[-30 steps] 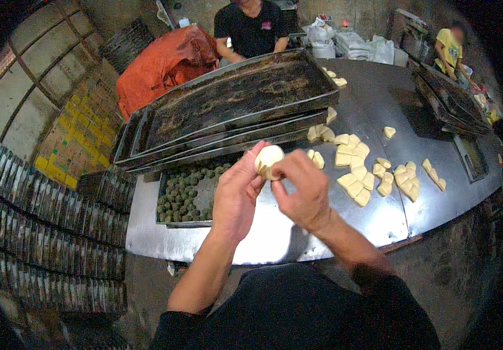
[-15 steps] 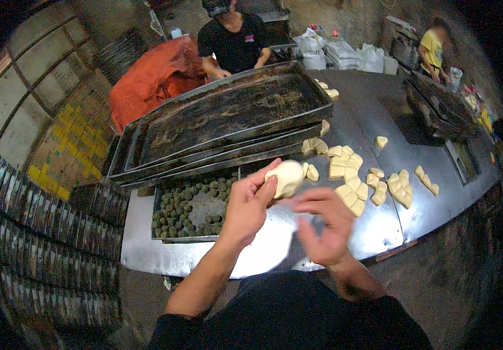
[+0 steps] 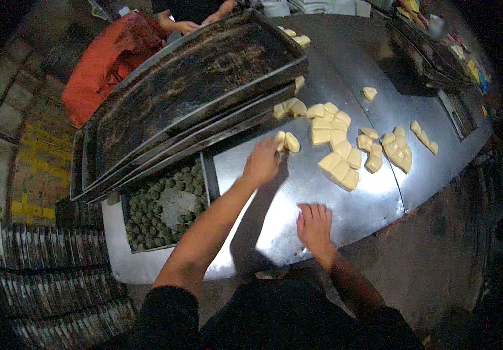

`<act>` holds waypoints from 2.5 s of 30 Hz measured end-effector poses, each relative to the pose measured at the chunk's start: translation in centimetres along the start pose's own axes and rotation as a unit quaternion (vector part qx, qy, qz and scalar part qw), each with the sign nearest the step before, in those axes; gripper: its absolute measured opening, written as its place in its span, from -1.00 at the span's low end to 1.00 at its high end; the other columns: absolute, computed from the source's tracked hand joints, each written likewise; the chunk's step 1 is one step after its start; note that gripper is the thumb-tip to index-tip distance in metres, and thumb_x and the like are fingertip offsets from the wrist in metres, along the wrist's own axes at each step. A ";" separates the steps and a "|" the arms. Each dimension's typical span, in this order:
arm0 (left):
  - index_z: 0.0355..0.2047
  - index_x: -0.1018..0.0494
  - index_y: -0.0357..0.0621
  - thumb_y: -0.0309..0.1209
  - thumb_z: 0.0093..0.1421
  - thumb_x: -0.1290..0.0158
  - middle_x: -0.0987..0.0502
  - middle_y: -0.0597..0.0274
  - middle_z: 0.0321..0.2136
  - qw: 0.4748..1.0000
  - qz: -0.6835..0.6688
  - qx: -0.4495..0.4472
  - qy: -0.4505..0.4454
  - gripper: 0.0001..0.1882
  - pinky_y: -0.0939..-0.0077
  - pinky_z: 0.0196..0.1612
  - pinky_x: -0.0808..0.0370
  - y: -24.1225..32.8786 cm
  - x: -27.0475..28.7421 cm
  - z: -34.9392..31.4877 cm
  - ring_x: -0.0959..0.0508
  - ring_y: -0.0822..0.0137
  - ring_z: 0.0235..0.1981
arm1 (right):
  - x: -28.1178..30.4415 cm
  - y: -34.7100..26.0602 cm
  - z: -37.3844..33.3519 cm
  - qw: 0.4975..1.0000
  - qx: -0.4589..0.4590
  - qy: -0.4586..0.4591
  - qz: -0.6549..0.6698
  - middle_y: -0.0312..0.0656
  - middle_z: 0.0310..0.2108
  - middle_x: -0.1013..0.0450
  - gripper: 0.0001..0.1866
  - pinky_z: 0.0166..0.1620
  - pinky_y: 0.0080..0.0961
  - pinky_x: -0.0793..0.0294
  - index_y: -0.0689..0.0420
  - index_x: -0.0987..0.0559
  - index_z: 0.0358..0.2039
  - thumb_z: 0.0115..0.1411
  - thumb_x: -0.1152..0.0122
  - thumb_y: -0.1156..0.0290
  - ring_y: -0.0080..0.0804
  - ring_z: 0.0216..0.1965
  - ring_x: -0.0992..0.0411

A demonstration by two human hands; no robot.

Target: The person repeatedly picks a small dough piece, wraps a dark filling inside, shapes it into a round bun, and places it on a metal tray. The person then carries the filled tray to a rack and stacks it with other trays.

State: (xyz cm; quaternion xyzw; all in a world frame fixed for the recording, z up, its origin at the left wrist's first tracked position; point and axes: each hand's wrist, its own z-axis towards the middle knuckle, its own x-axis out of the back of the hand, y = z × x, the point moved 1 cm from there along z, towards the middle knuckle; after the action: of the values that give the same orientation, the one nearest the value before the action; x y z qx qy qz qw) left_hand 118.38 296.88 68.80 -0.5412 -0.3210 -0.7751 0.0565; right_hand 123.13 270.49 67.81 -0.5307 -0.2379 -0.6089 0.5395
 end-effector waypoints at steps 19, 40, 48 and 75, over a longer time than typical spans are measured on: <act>0.01 -0.50 -0.29 -0.52 0.09 -0.20 -0.62 0.01 -0.14 0.951 -0.228 0.209 0.027 -0.57 0.41 -0.04 -0.56 0.9 4.1 -18.3 -0.63 0.25 -0.12 | 4.9 2.8 4.6 0.994 -0.010 0.113 -0.010 0.08 0.21 -0.21 -0.19 0.27 0.25 0.05 -0.03 -0.19 0.42 0.24 -0.19 -0.05 0.16 0.29 -0.08; 0.14 -0.43 -0.22 -0.20 0.18 -0.17 -0.36 -0.21 0.06 0.860 0.122 0.433 0.240 -0.44 -0.03 0.10 -0.36 -7.1 6.9 -40.1 -0.38 -0.22 0.03 | 4.8 4.9 -1.1 0.931 -0.147 -0.217 0.255 -0.03 -0.23 -0.48 -0.52 -0.13 -0.32 -0.51 0.14 -0.38 0.03 0.12 -0.38 0.47 -0.19 -0.22 -0.51; -0.04 -0.51 -0.15 -0.41 0.25 -0.05 -0.48 -0.02 -0.15 0.924 0.049 0.308 0.221 -0.73 0.04 -0.10 -0.36 -8.5 7.1 -40.0 -0.42 -0.06 -0.14 | 4.6 -19.7 14.5 0.901 0.141 -0.238 0.333 -0.20 -0.33 -0.51 -0.41 -0.15 -0.37 -0.48 0.11 -0.43 0.15 0.08 -0.35 0.33 -0.44 -0.31 -0.47; -0.15 -0.48 -0.33 -0.65 0.10 -0.26 -0.60 0.14 -0.21 0.767 -0.367 0.340 0.401 -0.69 0.51 -0.08 -0.55 0.9 15.5 -31.5 -0.60 0.36 -0.20 | 11.3 -28.1 13.5 0.843 0.247 -0.163 0.448 -0.04 -0.33 -0.59 -0.80 -0.18 -0.41 -0.54 0.28 -0.63 -0.26 0.17 -0.34 0.41 -0.29 -0.30 -0.58</act>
State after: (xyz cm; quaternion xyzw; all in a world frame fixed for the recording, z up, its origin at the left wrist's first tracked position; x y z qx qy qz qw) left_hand 87.13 282.57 76.18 0.0325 -0.6861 -0.7232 0.0717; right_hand 104.43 286.13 90.32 -0.5202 -0.2009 -0.1264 0.8204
